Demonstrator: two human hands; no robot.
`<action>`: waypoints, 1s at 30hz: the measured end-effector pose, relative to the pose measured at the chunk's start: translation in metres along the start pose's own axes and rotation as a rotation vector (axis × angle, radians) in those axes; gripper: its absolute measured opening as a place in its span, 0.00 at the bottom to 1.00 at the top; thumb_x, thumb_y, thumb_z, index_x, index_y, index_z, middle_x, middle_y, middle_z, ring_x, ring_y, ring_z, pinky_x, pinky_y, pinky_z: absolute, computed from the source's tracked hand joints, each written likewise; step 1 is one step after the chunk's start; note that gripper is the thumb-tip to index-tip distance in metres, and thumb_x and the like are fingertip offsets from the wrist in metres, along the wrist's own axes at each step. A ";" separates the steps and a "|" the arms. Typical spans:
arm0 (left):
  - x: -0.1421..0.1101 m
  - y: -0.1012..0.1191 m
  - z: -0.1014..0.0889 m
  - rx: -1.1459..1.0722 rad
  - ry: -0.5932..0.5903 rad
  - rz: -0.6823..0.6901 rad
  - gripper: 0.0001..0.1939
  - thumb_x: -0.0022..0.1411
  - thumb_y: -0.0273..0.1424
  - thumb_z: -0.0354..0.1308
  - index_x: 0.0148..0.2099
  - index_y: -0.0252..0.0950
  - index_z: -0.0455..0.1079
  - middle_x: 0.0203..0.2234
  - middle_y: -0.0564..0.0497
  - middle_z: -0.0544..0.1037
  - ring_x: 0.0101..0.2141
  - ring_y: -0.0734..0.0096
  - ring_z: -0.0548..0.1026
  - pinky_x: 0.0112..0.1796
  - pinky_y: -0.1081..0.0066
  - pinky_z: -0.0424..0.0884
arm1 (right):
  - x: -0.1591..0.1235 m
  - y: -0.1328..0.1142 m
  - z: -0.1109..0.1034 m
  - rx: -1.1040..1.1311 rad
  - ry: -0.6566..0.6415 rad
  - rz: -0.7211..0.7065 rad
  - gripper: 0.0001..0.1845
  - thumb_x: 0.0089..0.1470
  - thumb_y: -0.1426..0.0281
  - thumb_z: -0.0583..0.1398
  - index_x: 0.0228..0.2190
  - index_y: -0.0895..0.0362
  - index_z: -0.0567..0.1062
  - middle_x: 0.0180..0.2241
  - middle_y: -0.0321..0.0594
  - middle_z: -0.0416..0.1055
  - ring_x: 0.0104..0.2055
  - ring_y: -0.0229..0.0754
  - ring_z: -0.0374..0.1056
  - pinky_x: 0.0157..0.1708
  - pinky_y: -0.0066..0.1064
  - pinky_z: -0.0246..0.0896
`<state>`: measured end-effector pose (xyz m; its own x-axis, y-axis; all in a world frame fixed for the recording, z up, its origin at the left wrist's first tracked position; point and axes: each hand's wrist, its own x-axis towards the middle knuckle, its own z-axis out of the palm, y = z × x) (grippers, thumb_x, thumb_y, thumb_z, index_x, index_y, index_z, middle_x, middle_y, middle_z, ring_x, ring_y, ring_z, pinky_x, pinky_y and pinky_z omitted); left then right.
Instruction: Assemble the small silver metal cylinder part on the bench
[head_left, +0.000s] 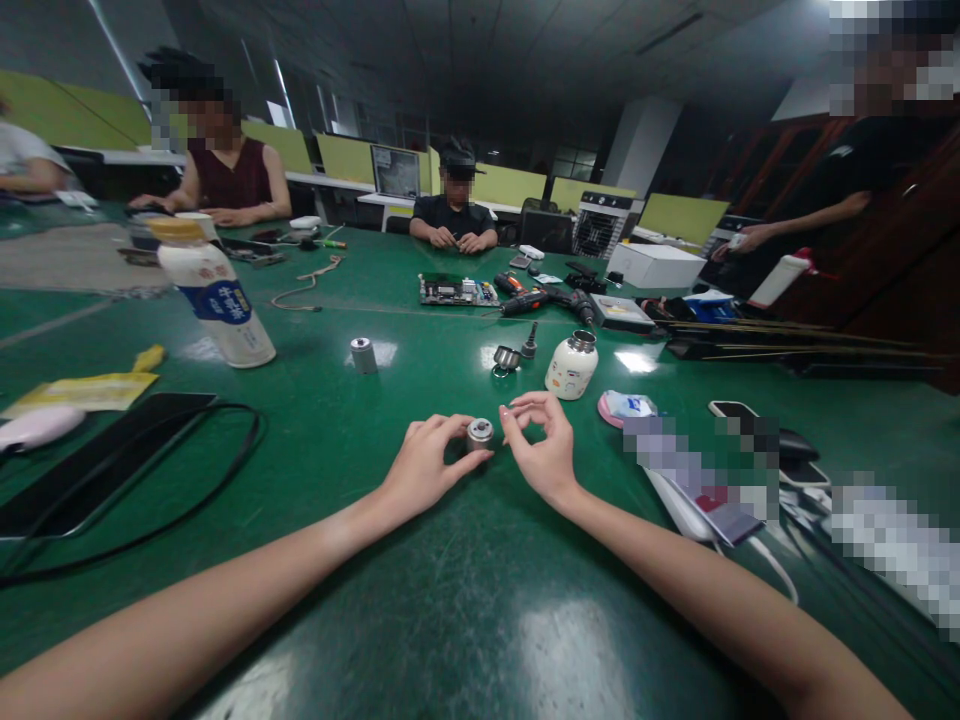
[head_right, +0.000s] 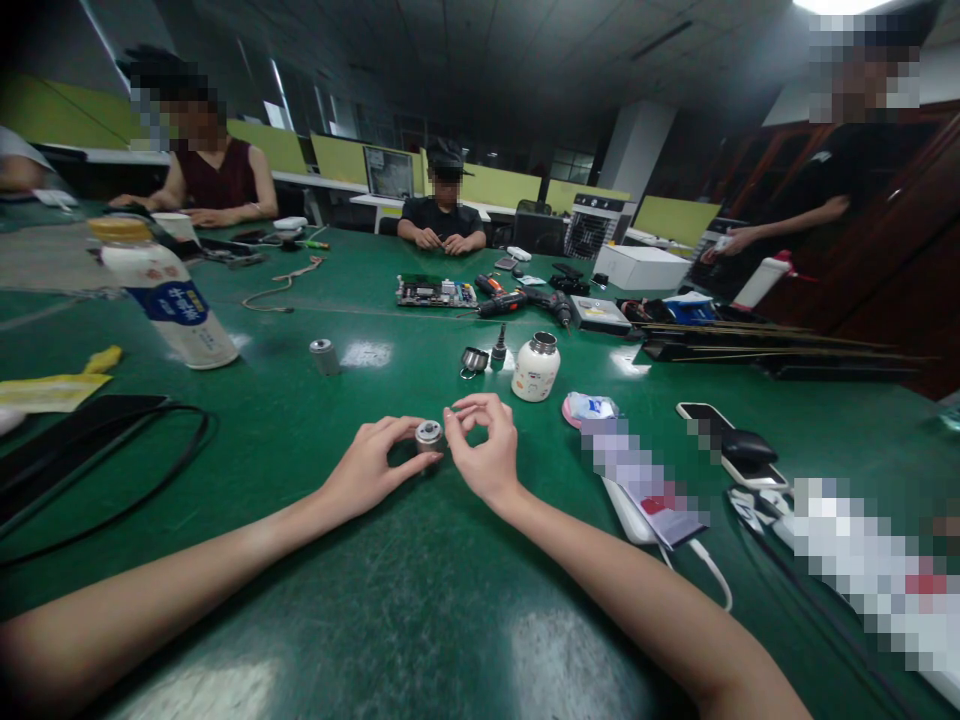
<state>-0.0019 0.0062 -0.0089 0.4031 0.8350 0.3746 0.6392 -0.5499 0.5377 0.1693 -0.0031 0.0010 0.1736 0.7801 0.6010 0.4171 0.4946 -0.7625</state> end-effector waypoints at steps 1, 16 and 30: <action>0.000 0.000 0.000 -0.006 -0.002 -0.001 0.19 0.59 0.44 0.59 0.50 0.41 0.69 0.41 0.50 0.78 0.42 0.61 0.73 0.44 0.61 0.63 | 0.000 0.000 0.000 0.008 0.009 -0.001 0.07 0.53 0.65 0.61 0.33 0.52 0.69 0.25 0.34 0.73 0.33 0.42 0.73 0.47 0.40 0.65; -0.001 0.000 0.000 0.014 0.017 0.027 0.18 0.59 0.42 0.60 0.50 0.42 0.69 0.40 0.50 0.77 0.42 0.61 0.72 0.44 0.63 0.63 | 0.000 0.000 0.005 0.230 -0.163 0.072 0.08 0.51 0.66 0.64 0.34 0.54 0.72 0.34 0.38 0.78 0.39 0.43 0.76 0.44 0.36 0.69; -0.002 0.004 -0.002 0.117 0.132 -0.109 0.16 0.59 0.42 0.59 0.46 0.39 0.69 0.40 0.47 0.78 0.43 0.58 0.72 0.43 0.60 0.63 | -0.001 0.033 -0.001 -0.356 -0.209 0.114 0.06 0.49 0.68 0.62 0.33 0.51 0.72 0.31 0.34 0.77 0.39 0.45 0.71 0.49 0.44 0.58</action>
<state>-0.0013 0.0018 -0.0060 0.2425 0.8751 0.4187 0.7490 -0.4432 0.4925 0.1837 0.0126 -0.0248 0.0674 0.9011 0.4283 0.6940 0.2661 -0.6690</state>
